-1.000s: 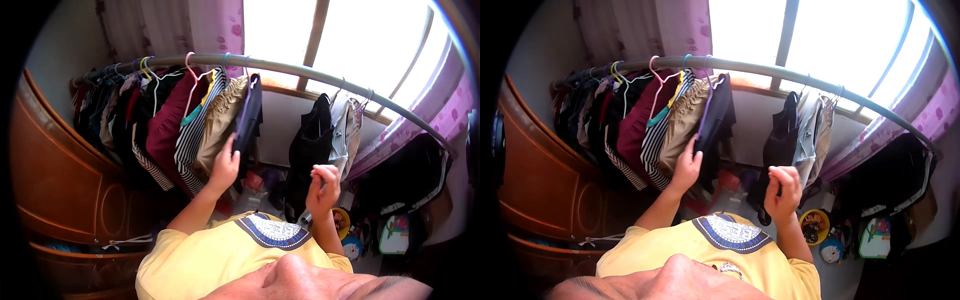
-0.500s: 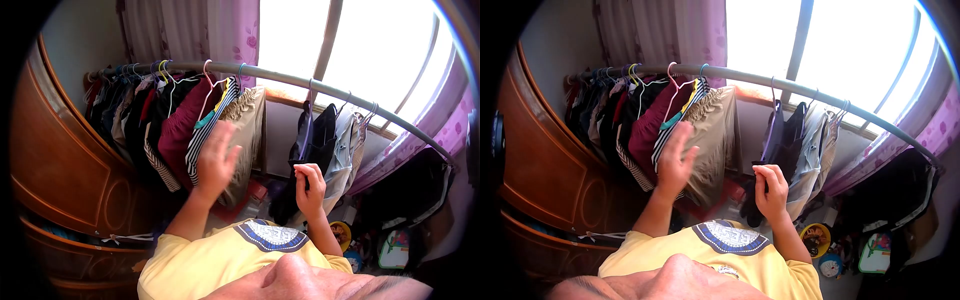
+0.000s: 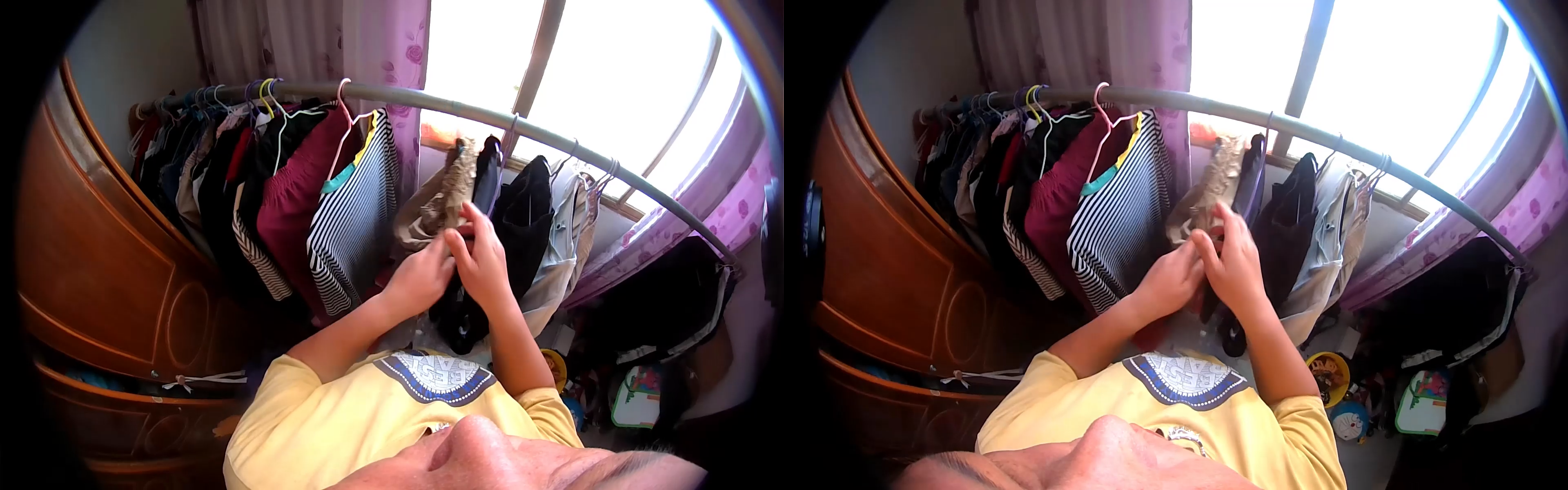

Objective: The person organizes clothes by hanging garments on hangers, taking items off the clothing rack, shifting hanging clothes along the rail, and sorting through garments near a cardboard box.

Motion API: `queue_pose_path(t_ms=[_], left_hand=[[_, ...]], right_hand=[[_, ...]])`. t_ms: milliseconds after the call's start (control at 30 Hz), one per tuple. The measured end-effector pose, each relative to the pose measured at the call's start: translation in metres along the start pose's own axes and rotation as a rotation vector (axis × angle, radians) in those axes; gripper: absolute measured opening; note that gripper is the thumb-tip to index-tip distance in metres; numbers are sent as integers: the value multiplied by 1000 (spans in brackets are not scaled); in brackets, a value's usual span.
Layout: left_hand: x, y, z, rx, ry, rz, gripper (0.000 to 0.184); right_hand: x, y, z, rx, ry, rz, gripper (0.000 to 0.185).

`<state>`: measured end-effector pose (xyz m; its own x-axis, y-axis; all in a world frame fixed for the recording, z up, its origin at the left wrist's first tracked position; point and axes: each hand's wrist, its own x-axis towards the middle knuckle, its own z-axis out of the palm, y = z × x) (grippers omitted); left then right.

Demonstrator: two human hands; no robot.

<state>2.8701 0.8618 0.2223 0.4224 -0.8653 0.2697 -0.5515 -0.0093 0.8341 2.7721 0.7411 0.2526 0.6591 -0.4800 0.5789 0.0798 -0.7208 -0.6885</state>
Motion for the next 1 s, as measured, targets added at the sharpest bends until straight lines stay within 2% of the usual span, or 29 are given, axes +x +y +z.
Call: queue_pose_path(t_ms=[33, 100, 133, 167, 200, 233, 300, 333, 400, 467, 533, 567, 667, 700, 733, 833, 867, 933, 1000], left_hand=[[-2, 2, 5, 8, -3, 83, 56], [-4, 2, 10, 31, -7, 257, 64], [-8, 1, 7, 34, -29, 246, 65], [-14, -3, 1, 38, -51, 237, 67], [-19, -7, -7, 42, -77, 228, 69], [-23, -12, -17, 6, -34, 224, 62], [-33, -18, -39, -42, 206, 217, 41], [-37, -22, -55, 49, 348, 290, 39], [-49, -28, -93, 77, 525, 209, 32], [-50, -38, -126, 158, 708, 225, 32], [-48, -51, -152, 365, 730, 195, 35], [-49, -66, -159, 269, 647, 130, 45], [-47, -87, -157, -24, 464, -39, 58], [-46, -90, -158, 5, 410, -50, 66], [-44, -88, -156, 68, 391, -41, 62], [-37, -92, -149, -11, 338, -137, 55], [-33, -108, -145, 9, 357, -28, 54], [-26, -97, -137, 36, 303, -137, 52], [-18, -103, -113, 6, 231, -118, 51]], right_hand=[[7, 10, 4, -141, 11, 34, 59], [21, 24, 7, -212, 53, 92, 41], [26, 27, 1, -185, -19, 217, 34], [27, 36, -1, -153, -20, 198, 25], [25, 45, -2, -122, 46, 151, 24], [24, 47, -10, -67, 46, 156, 23], [19, 48, -27, 162, 51, 207, 19], [15, 56, -36, 294, 37, 254, 19], [8, 61, -48, 576, 60, 328, 19], [1, 69, -60, 624, 72, 374, 22], [-6, 75, -68, 628, 103, 392, 23], [-9, 75, -73, 605, 121, 400, 23], [-14, 71, -78, 536, 163, 420, 23], [-15, 72, -78, 509, 170, 425, 23], [-15, 73, -78, 483, 177, 426, 23], [-15, 63, -72, 184, 214, 415, 21], [-14, 56, -70, 91, 223, 422, 21], [-13, 50, -64, -19, 237, 407, 23], [-14, 47, -60, -135, 243, 411, 24]])
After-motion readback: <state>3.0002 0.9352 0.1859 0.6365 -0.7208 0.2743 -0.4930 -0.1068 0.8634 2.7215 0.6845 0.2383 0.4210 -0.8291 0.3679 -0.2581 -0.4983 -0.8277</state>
